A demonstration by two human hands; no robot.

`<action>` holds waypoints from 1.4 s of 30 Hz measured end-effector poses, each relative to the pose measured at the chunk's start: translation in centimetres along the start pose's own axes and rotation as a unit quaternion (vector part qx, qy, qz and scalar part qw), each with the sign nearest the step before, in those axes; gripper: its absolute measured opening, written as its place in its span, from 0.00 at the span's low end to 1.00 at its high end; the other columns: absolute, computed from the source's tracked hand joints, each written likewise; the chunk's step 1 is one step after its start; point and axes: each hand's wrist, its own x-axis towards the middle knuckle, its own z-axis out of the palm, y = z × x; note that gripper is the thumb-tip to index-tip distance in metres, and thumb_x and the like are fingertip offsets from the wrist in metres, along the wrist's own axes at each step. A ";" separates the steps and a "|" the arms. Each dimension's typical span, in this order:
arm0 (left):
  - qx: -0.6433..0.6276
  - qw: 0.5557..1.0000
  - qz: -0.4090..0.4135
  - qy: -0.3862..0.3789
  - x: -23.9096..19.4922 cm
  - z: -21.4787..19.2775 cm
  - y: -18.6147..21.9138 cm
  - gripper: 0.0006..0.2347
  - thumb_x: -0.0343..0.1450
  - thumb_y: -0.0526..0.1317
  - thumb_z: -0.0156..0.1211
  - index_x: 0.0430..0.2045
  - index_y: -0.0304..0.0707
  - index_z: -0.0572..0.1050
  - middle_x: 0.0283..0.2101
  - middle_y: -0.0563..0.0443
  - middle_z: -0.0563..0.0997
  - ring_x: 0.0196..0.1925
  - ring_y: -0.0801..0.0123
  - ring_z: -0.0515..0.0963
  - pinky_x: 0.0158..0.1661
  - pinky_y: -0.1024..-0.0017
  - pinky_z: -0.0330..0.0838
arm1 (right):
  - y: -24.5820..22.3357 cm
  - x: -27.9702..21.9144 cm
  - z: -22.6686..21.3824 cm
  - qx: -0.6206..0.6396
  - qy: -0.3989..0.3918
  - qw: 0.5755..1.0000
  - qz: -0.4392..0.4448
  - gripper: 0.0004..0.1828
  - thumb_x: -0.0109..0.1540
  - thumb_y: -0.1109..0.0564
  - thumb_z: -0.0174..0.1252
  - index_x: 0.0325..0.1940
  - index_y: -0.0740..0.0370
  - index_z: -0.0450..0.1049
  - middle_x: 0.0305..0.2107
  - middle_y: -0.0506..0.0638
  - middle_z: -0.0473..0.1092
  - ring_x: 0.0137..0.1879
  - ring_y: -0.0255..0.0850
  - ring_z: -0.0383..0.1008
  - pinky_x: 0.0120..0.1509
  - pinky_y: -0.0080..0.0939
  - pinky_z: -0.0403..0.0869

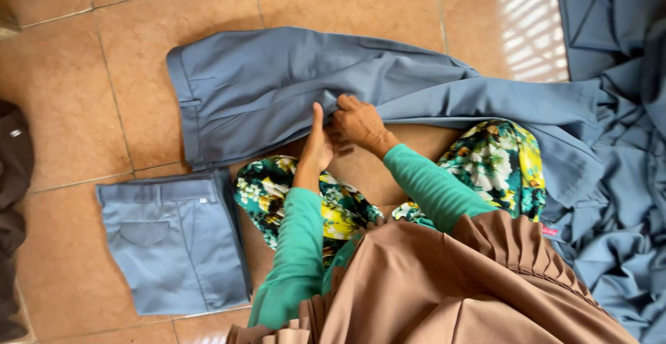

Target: The person sits on the floor and folds several pairs of gray trousers by hand. They smooth the fabric, fold the legs together, and then fold the pants into a compact rectangle before stacking them.

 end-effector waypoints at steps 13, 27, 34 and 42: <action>-0.233 0.967 0.075 0.066 11.6 -15.6 2.3 0.35 0.77 0.59 0.47 0.74 0.39 0.44 0.76 0.33 0.47 0.77 0.32 0.47 0.69 0.30 0.45 | 12.4 -12.0 -5.2 -0.167 -0.131 0.977 -0.033 0.01 0.51 0.50 0.61 0.26 0.44 0.75 0.36 0.42 0.64 0.42 0.41 0.67 0.44 0.45 0.65; -0.353 0.911 0.189 0.102 0.6 -18.6 16.8 0.26 0.73 0.55 0.51 0.53 0.26 0.71 0.52 0.28 0.81 0.57 0.34 0.80 0.62 0.34 0.66 | 23.5 -6.2 -9.5 -0.177 0.043 0.983 0.023 0.08 0.64 0.53 0.59 0.45 0.45 0.80 0.30 0.44 0.71 0.42 0.41 0.76 0.55 0.49 0.70; -0.392 0.875 0.261 0.113 -5.3 -19.0 18.8 0.17 0.75 0.46 0.50 0.49 0.32 0.77 0.51 0.37 0.83 0.52 0.45 0.82 0.53 0.49 0.76 | 18.4 -1.5 -22.0 -0.148 0.074 0.986 -0.002 0.34 0.56 0.72 0.53 0.67 0.62 0.72 0.32 0.52 0.67 0.39 0.51 0.66 0.57 0.47 0.64; -0.425 0.828 0.291 0.223 -5.0 -30.4 12.4 0.32 0.70 0.51 0.62 0.67 0.37 0.62 0.66 0.32 0.72 0.67 0.39 0.73 0.63 0.30 0.64 | 15.1 -15.0 -10.2 -0.127 -0.049 0.990 -0.022 0.18 0.60 0.61 0.57 0.50 0.41 0.76 0.37 0.45 0.65 0.47 0.44 0.67 0.57 0.46 0.68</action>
